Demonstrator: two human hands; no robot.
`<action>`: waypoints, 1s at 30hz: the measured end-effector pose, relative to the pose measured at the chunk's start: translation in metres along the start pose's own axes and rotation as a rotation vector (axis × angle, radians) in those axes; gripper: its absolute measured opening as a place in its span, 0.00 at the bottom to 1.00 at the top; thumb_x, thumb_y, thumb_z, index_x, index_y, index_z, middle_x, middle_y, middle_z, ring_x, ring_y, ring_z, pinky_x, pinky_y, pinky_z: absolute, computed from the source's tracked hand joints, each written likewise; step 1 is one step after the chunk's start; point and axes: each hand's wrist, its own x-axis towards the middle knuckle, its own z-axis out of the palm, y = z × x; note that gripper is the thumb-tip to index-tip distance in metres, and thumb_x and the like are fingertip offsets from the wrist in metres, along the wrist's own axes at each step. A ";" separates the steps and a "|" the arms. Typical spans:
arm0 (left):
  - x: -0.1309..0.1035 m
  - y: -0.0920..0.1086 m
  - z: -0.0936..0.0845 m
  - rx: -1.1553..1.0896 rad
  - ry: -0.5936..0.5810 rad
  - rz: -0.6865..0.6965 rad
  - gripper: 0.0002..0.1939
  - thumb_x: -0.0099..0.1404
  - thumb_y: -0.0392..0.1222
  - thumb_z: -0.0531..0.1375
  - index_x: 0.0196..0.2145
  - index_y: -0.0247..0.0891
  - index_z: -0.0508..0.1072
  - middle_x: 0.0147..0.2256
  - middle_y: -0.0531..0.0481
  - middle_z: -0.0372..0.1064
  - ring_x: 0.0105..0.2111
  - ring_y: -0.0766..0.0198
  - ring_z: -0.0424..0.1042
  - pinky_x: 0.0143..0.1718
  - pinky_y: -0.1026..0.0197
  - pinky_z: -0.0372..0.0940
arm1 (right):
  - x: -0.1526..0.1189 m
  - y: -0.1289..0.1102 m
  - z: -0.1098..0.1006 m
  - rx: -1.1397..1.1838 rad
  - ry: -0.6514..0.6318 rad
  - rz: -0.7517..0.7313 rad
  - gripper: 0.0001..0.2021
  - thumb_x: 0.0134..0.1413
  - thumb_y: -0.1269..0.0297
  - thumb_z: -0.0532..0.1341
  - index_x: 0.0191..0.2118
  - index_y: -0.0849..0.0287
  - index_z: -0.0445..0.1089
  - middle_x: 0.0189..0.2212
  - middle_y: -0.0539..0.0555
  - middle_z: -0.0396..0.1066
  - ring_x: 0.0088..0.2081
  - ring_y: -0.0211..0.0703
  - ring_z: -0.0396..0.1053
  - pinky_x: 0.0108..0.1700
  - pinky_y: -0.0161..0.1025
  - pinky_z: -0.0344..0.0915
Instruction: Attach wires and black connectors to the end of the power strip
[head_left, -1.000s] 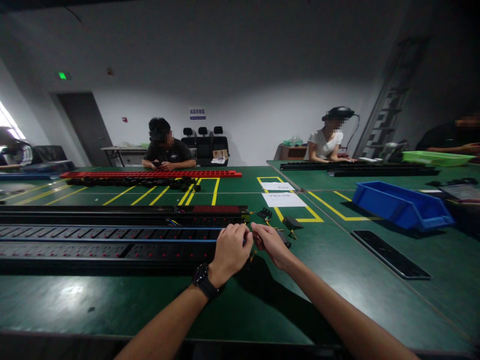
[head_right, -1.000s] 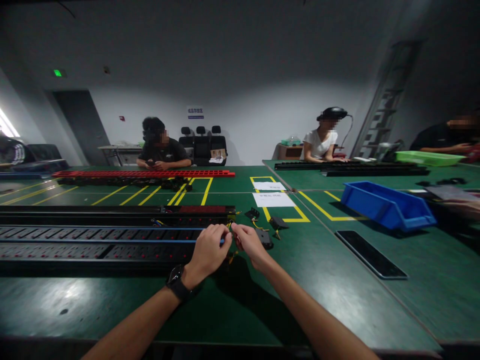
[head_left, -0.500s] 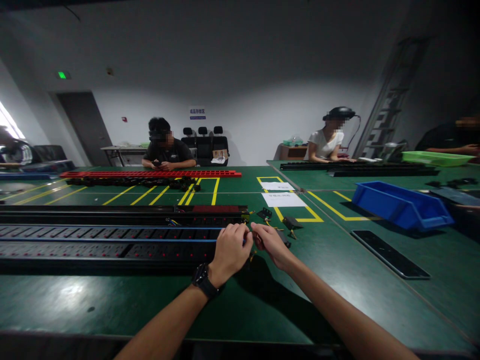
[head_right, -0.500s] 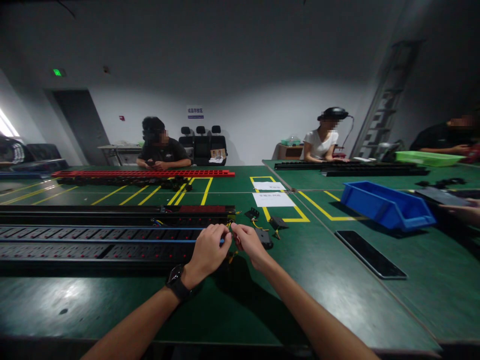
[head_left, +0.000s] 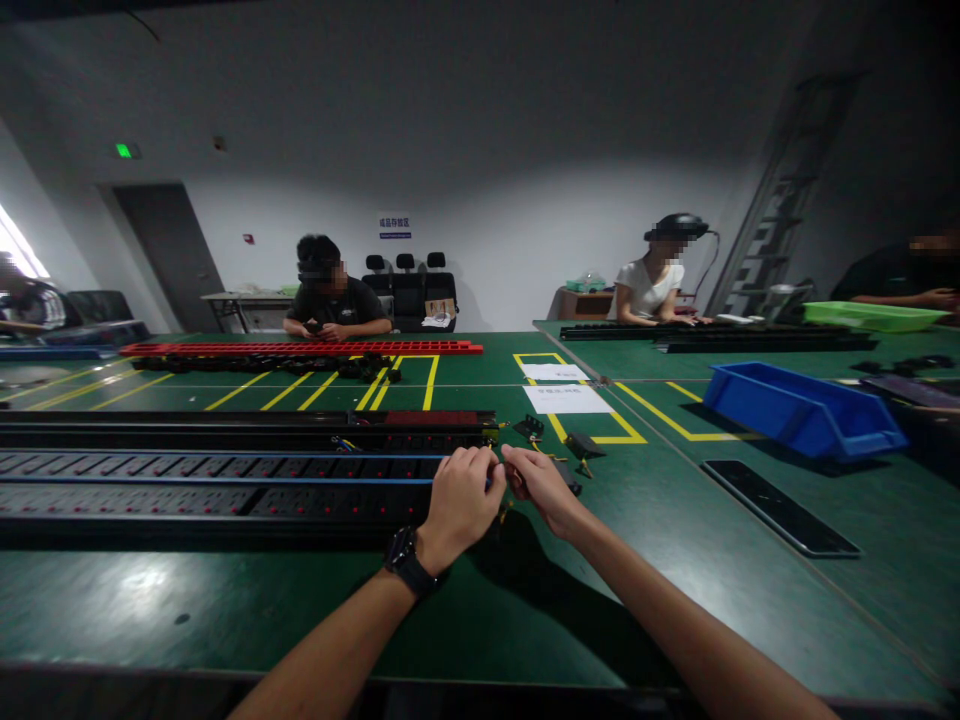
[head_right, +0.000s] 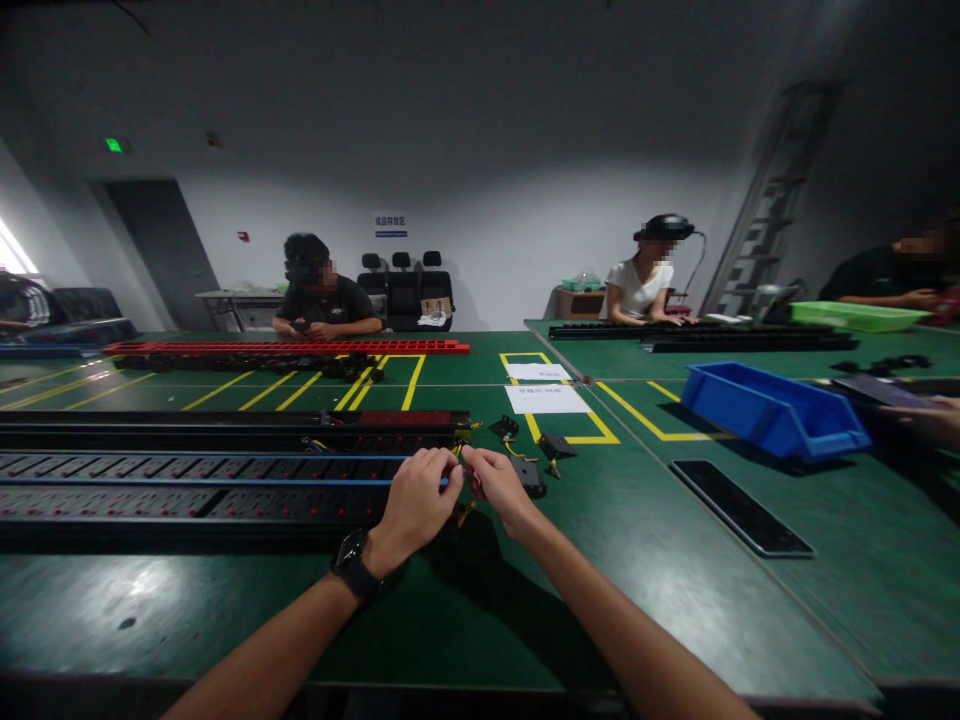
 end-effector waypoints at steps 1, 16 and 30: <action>0.000 0.000 0.000 0.002 0.001 -0.001 0.08 0.72 0.40 0.53 0.34 0.41 0.68 0.34 0.50 0.71 0.38 0.59 0.68 0.41 0.56 0.60 | 0.000 0.000 0.000 -0.001 0.001 0.001 0.29 0.42 0.34 0.67 0.21 0.56 0.59 0.16 0.44 0.54 0.20 0.33 0.50 0.23 0.35 0.48; 0.000 0.000 -0.001 0.006 0.002 0.003 0.08 0.72 0.40 0.53 0.34 0.41 0.67 0.35 0.50 0.71 0.38 0.59 0.68 0.41 0.56 0.60 | 0.001 0.001 0.000 -0.012 0.012 -0.004 0.29 0.42 0.34 0.67 0.21 0.56 0.59 0.16 0.44 0.54 0.20 0.33 0.51 0.23 0.35 0.48; 0.000 0.001 -0.002 0.003 -0.007 0.005 0.08 0.73 0.40 0.53 0.34 0.41 0.67 0.35 0.50 0.71 0.38 0.59 0.68 0.41 0.56 0.60 | 0.000 0.000 0.000 -0.013 0.009 0.001 0.29 0.43 0.35 0.67 0.20 0.56 0.59 0.16 0.44 0.55 0.20 0.33 0.51 0.23 0.35 0.49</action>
